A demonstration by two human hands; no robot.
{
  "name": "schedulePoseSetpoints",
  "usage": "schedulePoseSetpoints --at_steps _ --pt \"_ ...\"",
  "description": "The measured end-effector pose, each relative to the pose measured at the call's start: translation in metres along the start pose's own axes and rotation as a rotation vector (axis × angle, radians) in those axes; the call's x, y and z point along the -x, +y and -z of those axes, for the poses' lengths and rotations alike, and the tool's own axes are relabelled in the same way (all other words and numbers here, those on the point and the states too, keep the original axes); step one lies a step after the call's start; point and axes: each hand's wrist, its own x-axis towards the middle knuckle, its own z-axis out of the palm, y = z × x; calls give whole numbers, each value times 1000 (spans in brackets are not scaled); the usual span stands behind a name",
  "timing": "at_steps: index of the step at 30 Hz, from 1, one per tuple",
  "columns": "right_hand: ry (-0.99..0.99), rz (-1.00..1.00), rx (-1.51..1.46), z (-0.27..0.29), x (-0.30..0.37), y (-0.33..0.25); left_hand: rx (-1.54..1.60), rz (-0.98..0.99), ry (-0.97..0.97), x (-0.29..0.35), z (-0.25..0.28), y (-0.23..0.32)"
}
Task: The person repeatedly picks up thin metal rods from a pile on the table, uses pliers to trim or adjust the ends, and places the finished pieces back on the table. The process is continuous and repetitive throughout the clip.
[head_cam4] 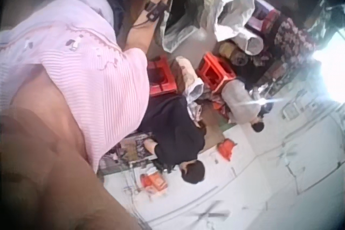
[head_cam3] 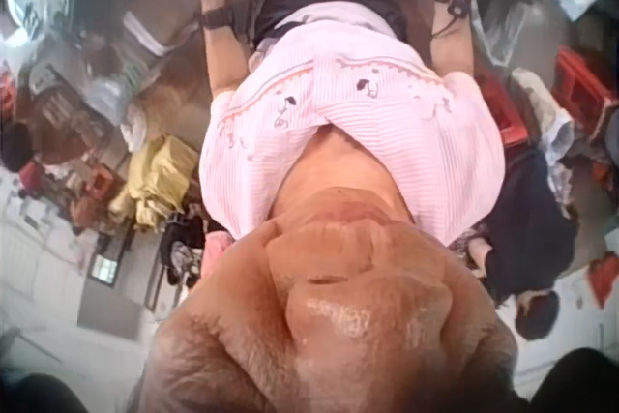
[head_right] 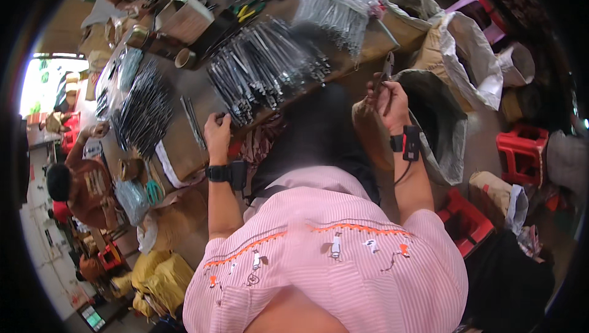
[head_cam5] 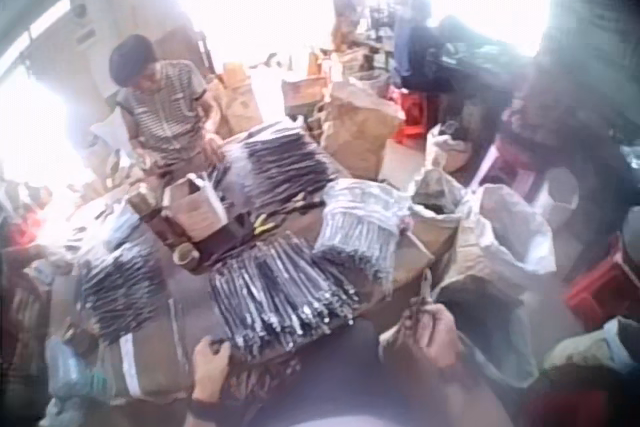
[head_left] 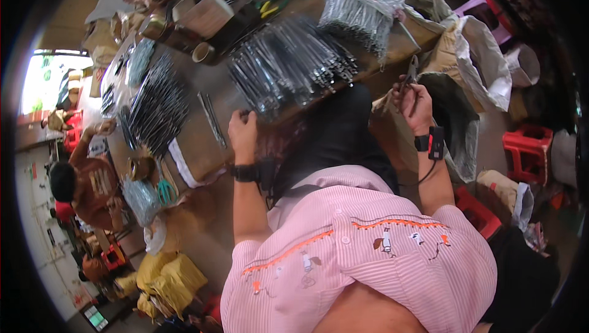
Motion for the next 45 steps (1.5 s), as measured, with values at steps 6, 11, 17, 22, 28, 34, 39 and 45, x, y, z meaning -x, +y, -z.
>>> schedulePoseSetpoints --at_steps 6,11,17,22,28,34,39,45 --pt "200 -24 526 -11 -30 3 -49 -81 -91 10 -3 6" --pt "311 101 690 -43 -51 9 208 93 -165 3 -5 0" --pt "289 294 430 -49 -70 -17 126 9 -179 0 -4 -7" --pt "321 218 453 -38 -59 -21 27 24 -123 6 -6 4" --pt "132 -22 171 -34 -40 -31 -202 -22 -22 8 -2 19" --pt "120 -50 52 -32 -68 -48 -414 -74 -5 6 1 17" --pt "149 -59 -43 -35 -89 -58 141 129 -154 4 13 9" --pt "-197 -134 -257 -54 -53 -40 1026 390 -316 16 34 -5"
